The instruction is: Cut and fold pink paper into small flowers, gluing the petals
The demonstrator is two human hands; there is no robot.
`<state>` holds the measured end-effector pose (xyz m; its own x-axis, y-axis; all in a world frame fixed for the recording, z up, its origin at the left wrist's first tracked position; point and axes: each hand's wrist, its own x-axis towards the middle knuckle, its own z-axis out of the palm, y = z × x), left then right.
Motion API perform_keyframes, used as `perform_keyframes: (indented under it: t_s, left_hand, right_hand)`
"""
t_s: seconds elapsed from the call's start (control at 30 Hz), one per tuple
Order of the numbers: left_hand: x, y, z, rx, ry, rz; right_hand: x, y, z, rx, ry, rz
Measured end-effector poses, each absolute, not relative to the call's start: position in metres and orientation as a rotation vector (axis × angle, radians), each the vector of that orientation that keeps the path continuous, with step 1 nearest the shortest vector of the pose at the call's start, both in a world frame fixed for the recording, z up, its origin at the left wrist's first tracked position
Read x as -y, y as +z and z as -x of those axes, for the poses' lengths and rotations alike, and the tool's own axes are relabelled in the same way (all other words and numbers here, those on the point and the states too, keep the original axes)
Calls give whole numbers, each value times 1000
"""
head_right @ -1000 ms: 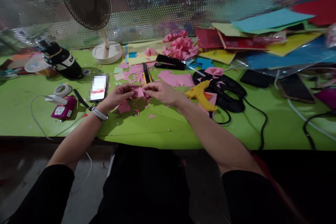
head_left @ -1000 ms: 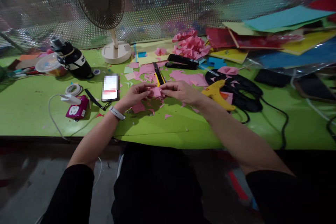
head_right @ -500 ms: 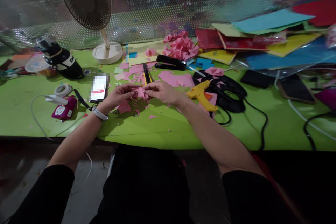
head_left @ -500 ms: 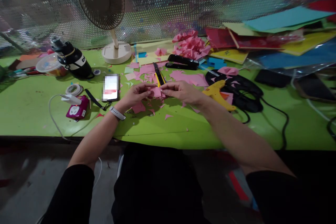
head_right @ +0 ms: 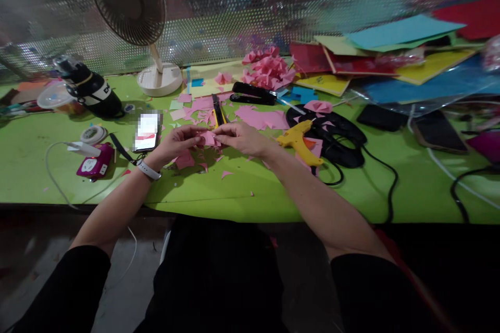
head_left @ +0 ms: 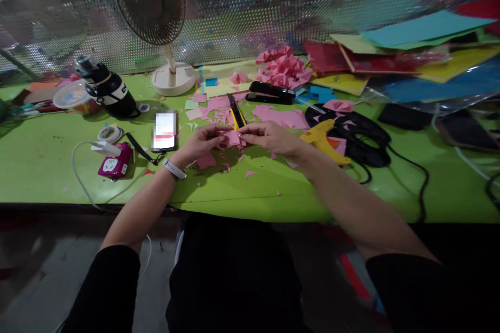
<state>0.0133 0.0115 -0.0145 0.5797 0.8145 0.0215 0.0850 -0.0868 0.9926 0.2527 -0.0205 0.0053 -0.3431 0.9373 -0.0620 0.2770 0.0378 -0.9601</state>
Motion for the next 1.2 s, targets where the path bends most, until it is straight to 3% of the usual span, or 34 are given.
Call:
perform_keyframes:
  t_s: [0.97, 1.2]
  left_hand:
    - [-12, -16, -14, -764, 720, -1602]
    - [-11, -17, -16, -748, 924, -1682]
  right_hand:
    - [21, 9, -253, 1734, 1397, 1253]
    - [21, 7, -251, 1694, 1490, 1147]
